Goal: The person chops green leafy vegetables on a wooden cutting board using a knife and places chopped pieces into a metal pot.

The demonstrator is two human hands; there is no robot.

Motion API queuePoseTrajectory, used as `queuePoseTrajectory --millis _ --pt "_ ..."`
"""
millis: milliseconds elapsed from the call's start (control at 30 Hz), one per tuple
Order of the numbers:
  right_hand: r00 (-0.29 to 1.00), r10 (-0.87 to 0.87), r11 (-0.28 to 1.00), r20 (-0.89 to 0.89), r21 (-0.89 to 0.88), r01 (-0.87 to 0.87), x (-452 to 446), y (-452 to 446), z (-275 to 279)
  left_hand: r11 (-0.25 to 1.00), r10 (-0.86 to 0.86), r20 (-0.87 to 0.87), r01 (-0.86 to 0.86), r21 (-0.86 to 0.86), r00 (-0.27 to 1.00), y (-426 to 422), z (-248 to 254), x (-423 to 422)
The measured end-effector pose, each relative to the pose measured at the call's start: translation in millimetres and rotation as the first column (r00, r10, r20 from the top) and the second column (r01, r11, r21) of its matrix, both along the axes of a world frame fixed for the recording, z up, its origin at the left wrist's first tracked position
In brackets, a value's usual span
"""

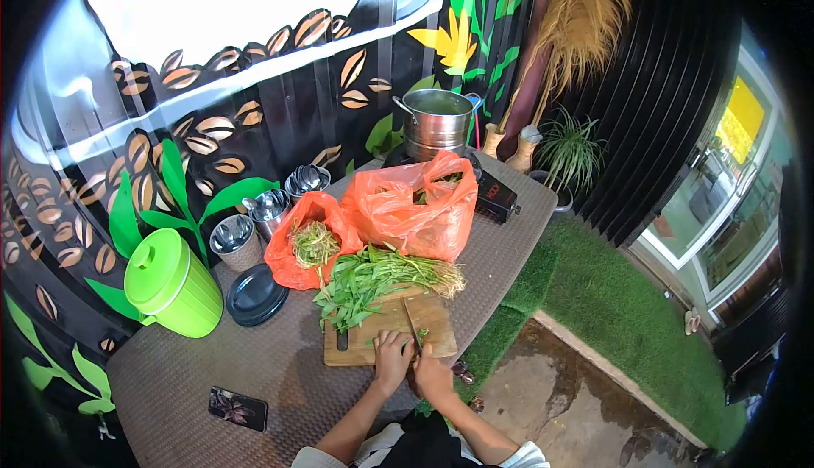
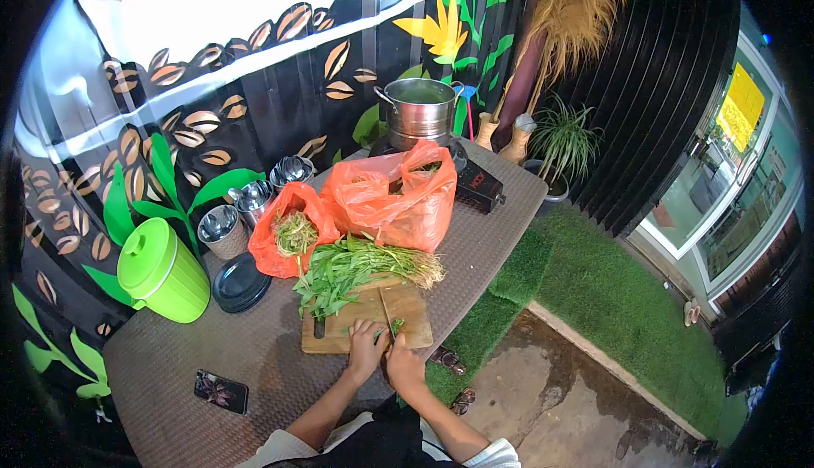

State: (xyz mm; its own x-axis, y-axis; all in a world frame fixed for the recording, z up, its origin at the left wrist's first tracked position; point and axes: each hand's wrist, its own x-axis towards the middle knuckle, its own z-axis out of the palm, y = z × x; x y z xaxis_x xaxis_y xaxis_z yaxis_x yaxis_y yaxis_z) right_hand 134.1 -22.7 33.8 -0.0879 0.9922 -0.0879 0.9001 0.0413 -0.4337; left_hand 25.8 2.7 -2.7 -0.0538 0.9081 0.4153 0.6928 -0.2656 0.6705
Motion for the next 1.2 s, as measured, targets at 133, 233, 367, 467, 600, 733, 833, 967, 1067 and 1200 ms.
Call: queuePoseTrajectory --millis 133,233,367,467,600,733,833,967,1067,1200 --pt "0.997 -0.009 0.997 -0.072 -0.073 0.004 6.3 15.4 6.8 0.997 -0.038 -0.04 0.04 0.068 0.998 -4.3 5.4 -2.7" --pt "0.993 0.013 0.998 -0.117 -0.057 -0.02 8.1 8.5 4.1 0.999 -0.032 -0.028 0.033 0.041 0.999 -5.3 7.2 -4.5" --pt "0.996 -0.011 1.0 -0.092 0.019 0.012 -0.1 3.2 -6.5 1.0 -0.018 0.043 0.019 -0.017 0.999 0.5 -2.9 -5.1" --pt "0.996 0.011 0.996 -0.088 -0.09 -0.019 8.3 17.2 1.7 0.996 0.001 0.116 0.01 -0.093 0.993 0.8 -8.9 -5.6" --pt "0.995 0.011 0.996 -0.099 -0.082 -0.02 4.4 5.6 0.7 0.992 0.034 0.186 -0.011 -0.124 0.982 0.5 -6.7 -5.7" --pt "0.998 -0.009 1.0 -0.056 -0.005 0.008 -2.0 9.8 2.3 0.999 0.033 0.076 -0.031 -0.027 0.997 -2.4 -8.0 -3.5" --pt "0.994 -0.006 0.996 -0.108 -0.09 -0.004 2.5 11.9 5.6 0.998 0.008 0.043 -0.011 0.061 0.999 -7.4 -5.6 -3.6" --pt "0.995 -0.081 0.992 -0.059 -0.105 0.075 -10.7 -3.1 7.6 0.999 -0.005 0.076 0.002 0.041 0.997 -9.6 -0.1 -7.0" --pt "0.994 -0.039 0.998 -0.104 -0.057 0.033 -4.4 12.1 -10.1 0.999 0.027 0.116 -0.03 0.032 0.993 -4.1 -11.1 -5.7" --pt "0.992 0.022 0.999 -0.124 -0.029 -0.026 0.8 4.3 7.8 0.986 0.048 0.347 0.01 -0.164 0.937 0.2 -9.2 -7.5"
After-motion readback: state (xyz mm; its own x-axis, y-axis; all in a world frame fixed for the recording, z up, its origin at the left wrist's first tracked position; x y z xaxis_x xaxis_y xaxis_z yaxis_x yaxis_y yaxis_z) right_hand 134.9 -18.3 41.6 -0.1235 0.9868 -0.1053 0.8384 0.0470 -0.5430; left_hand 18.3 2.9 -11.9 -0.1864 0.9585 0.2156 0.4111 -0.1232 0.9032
